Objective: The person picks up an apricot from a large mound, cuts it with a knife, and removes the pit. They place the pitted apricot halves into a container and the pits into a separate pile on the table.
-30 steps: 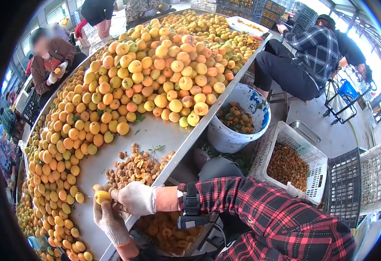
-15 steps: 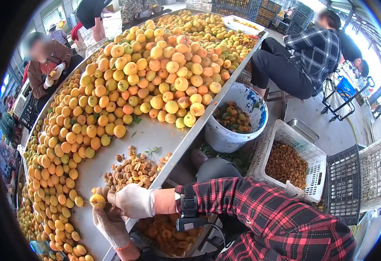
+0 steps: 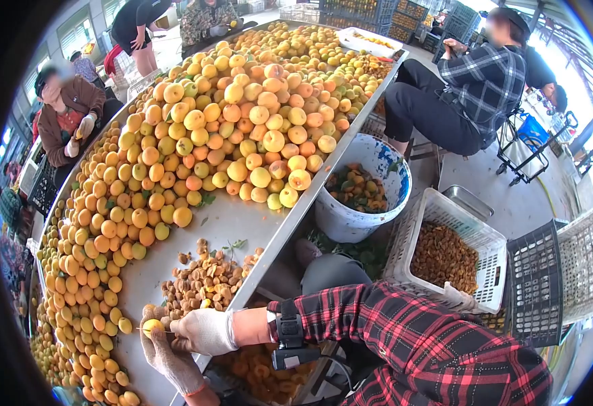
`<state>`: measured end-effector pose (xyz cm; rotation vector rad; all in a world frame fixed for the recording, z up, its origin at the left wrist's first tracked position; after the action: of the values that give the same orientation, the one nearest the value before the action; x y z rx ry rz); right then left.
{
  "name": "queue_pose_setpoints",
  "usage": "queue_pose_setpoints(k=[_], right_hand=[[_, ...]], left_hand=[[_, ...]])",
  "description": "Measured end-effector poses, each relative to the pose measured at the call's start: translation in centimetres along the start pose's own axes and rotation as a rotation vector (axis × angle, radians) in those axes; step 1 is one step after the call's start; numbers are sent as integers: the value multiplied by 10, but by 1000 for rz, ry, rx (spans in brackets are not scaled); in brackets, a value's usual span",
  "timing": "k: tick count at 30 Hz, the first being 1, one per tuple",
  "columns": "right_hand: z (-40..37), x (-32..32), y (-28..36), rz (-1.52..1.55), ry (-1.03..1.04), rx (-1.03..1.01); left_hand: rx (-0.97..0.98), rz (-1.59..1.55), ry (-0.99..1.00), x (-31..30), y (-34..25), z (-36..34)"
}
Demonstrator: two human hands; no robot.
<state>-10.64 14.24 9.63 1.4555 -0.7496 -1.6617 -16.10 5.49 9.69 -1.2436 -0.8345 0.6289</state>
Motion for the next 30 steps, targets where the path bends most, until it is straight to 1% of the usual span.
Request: queue_pose_setpoints(k=[1,2,4,5,6,8,9,10,12,13,14,16,17,19,20,22,23,25,26,27,28,29,30], right_hand=[[2,-1,2,46,-23,-42],[1,-1,0,45,-25,-42],[-5,3,0,574,188,160],[-15,2,3,700,283,293],[-15,2,2,699,281,293],[-17,8,5,836,359,281],[-18,1,7,764,324,280],[-19,-1,3,758,309,286],[-10,-9,5,553,175,114],[-5,-6,0,611,121,85],[-3,-1,-10,612,118,85],[-4,-30,-14,592,-112,23],[-4,-36,-21,688,-182,71],[-9,-47,-19,791,-98,196],[-12,-47,-17,837,-61,256],[-17,-53,-12,844,-32,277],[-18,-51,-12,851,-4,297],[-12,-44,-21,816,-9,290],[-7,-39,-28,781,-13,283],[-4,-47,-21,740,-57,223],[-6,-49,-19,741,-55,222],[-10,-46,-23,752,-2,294],[-14,-44,-21,763,53,365]], left_hand=[[24,-15,21,2,-3,0],[48,-31,41,4,-5,0],[65,-48,80,9,-10,-3],[85,-67,117,14,-15,-3],[86,-67,119,13,-16,-5],[83,-61,136,12,-19,-6],[107,-63,117,13,-21,-6],[107,-72,131,15,-21,-4],[129,-41,24,-2,-22,0],[144,-108,-6,-20,-18,4],[161,-106,-51,-41,-14,11],[206,-10,-39,-42,-19,14],[204,-10,-37,-40,-15,12],[264,228,67,11,-34,0],[230,398,66,29,-38,-5],[131,364,105,50,-25,-14],[131,365,105,47,-20,-12],[220,584,164,46,-17,-11],[221,585,163,45,-17,-12],[285,658,123,48,-26,-15],[347,731,84,50,-35,-18],[346,732,81,50,-38,-21],[296,740,120,51,-37,-21]])
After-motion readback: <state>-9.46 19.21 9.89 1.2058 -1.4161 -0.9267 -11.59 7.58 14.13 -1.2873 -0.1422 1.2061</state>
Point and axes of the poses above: each hand's wrist, its own z-axis towards the middle knuckle, its own x-axis out of the palm, y = z × x, the point moved 9 cm from there along z, towards the middle knuckle, and after that the axes turned 8 degrees about y, right-handed, at the moved point
